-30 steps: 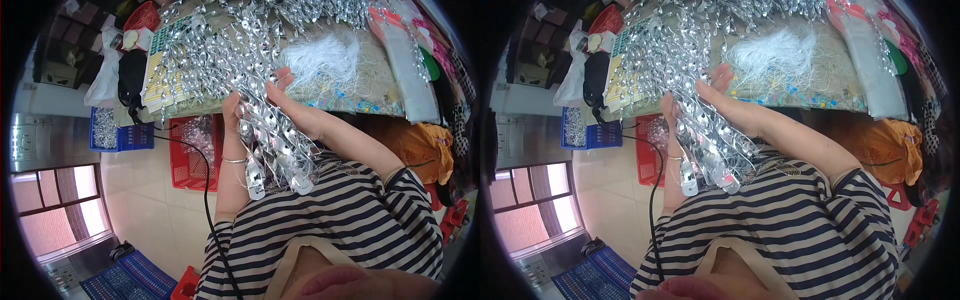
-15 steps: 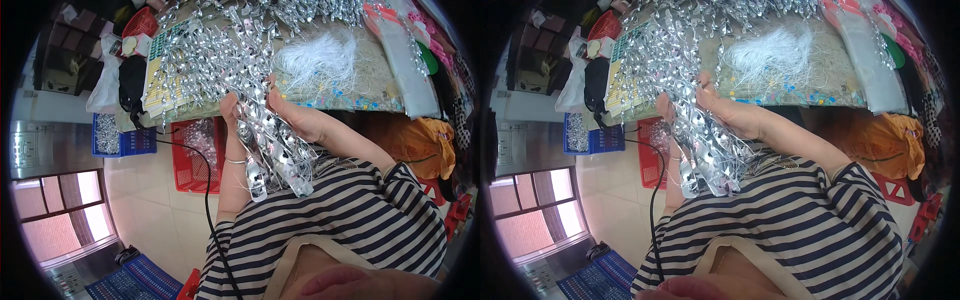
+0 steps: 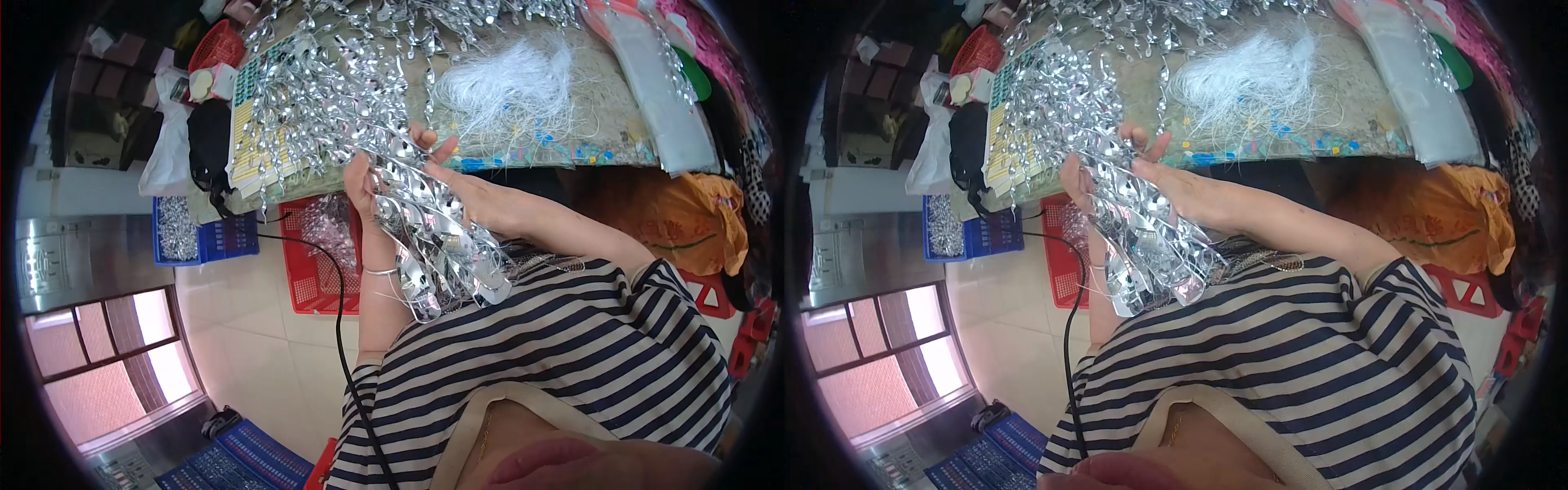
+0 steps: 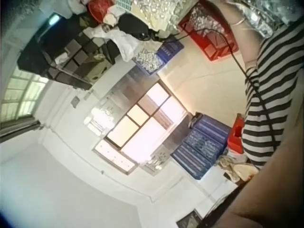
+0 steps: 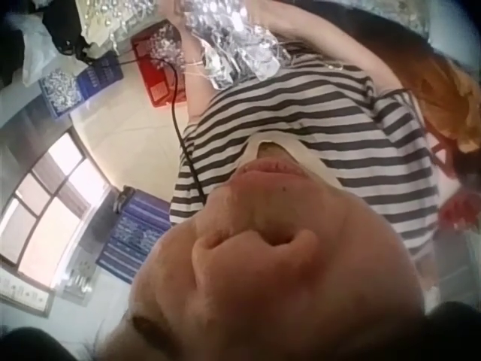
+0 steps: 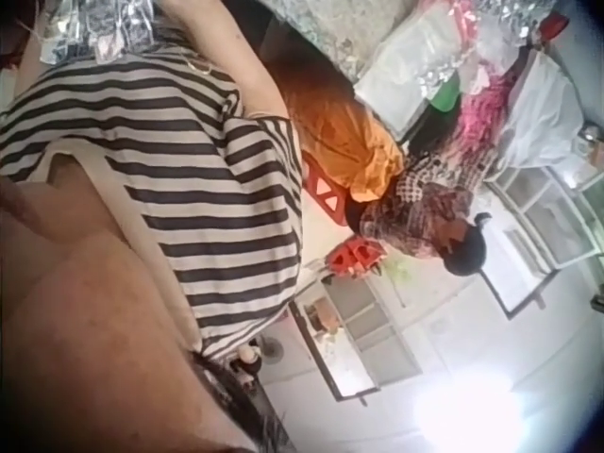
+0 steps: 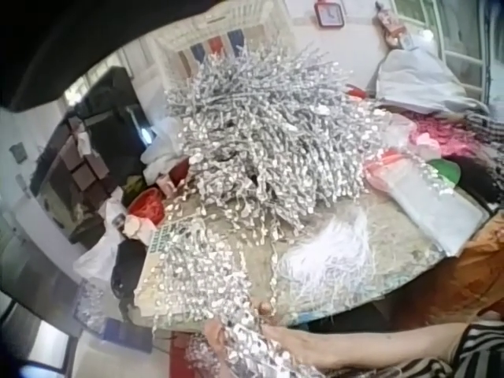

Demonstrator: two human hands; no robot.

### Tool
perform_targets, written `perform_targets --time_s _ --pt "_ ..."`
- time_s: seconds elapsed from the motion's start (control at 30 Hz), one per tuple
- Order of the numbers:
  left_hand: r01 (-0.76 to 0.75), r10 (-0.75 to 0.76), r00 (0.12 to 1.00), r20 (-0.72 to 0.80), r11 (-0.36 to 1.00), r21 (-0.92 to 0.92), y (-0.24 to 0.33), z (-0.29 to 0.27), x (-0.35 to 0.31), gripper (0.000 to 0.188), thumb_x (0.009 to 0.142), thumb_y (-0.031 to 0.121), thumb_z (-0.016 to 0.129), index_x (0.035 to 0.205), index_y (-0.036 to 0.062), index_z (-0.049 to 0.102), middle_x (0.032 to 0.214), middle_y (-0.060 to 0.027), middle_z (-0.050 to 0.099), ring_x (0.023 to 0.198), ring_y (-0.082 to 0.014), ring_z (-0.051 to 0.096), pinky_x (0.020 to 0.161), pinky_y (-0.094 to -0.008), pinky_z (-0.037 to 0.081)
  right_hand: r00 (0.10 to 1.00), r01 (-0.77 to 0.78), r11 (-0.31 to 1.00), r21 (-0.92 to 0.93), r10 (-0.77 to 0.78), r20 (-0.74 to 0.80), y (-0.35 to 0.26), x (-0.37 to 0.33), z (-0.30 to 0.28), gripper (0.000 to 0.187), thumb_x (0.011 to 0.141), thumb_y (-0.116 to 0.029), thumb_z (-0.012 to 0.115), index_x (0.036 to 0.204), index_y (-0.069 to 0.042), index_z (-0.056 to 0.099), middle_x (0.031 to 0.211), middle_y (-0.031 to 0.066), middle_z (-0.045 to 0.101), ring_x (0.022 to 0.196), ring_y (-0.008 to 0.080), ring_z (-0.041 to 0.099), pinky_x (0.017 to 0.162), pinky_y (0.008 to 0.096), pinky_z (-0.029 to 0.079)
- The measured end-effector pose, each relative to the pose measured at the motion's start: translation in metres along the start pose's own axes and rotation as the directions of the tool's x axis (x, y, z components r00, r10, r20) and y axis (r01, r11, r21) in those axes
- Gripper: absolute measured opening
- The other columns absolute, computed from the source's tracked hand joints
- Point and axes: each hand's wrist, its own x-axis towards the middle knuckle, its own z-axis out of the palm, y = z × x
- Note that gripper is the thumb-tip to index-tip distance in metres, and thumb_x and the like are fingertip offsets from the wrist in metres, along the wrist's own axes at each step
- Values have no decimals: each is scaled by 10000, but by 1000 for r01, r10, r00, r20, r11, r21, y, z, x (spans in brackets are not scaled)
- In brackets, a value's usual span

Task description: Packaging silver sequined decorations into plastic bags in a factory setting.

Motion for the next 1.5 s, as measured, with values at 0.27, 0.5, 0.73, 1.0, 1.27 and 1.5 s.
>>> perform_targets --time_s 0.27,0.5,0.73,1.0,1.27,1.5 --pt "173 -173 982 69 985 10 19 -27 -9 707 827 442 537 1275 -80 375 1135 -222 535 1089 -365 539 961 -501 450 965 -259 940 220 262 18 -21 -7 11 719 938 -603 296 1259 6 503 955 93 571 769 140 482 703 281 428" --pt "220 -197 972 128 954 -203 20 -22 -19 722 809 409 565 1313 -49 327 1085 -194 506 1057 -376 522 877 -461 464 986 -157 987 40 155 61 -49 -23 12 557 959 -468 383 1258 -7 473 1032 86 578 852 140 557 705 258 463" --pt "62 -45 994 95 981 -185 26 -25 -25 588 827 274 575 1289 -19 361 1139 -133 444 979 -253 427 857 -430 413 912 -47 944 -325 -92 -400 3 14 -50 446 914 -431 499 1035 -6 566 889 88 614 736 159 582 675 291 488" --pt "39 -21 996 84 973 -226 29 -24 -25 629 838 269 521 1300 -105 316 1207 -164 460 957 -258 434 873 -423 410 823 -318 530 -786 -258 -507 -10 76 -79 507 827 -518 571 859 -12 581 779 141 649 749 298 631 692 381 491" --pt "-35 34 999 -7 986 -162 34 -39 -25 669 814 377 549 1282 -59 354 1232 -179 470 921 -234 438 820 -421 401 844 -268 515 -814 -282 -457 4 72 -100 313 813 -360 576 855 -50 589 799 147 646 764 323 624 686 409 476" --pt "-16 9 999 -48 989 -148 42 -43 -21 656 786 352 594 1215 -87 362 1049 -148 476 906 -246 497 843 -410 411 931 -89 927 -364 -53 -362 -12 24 -81 198 879 -233 564 862 -38 539 703 53 579 633 129 544 589 285 437"
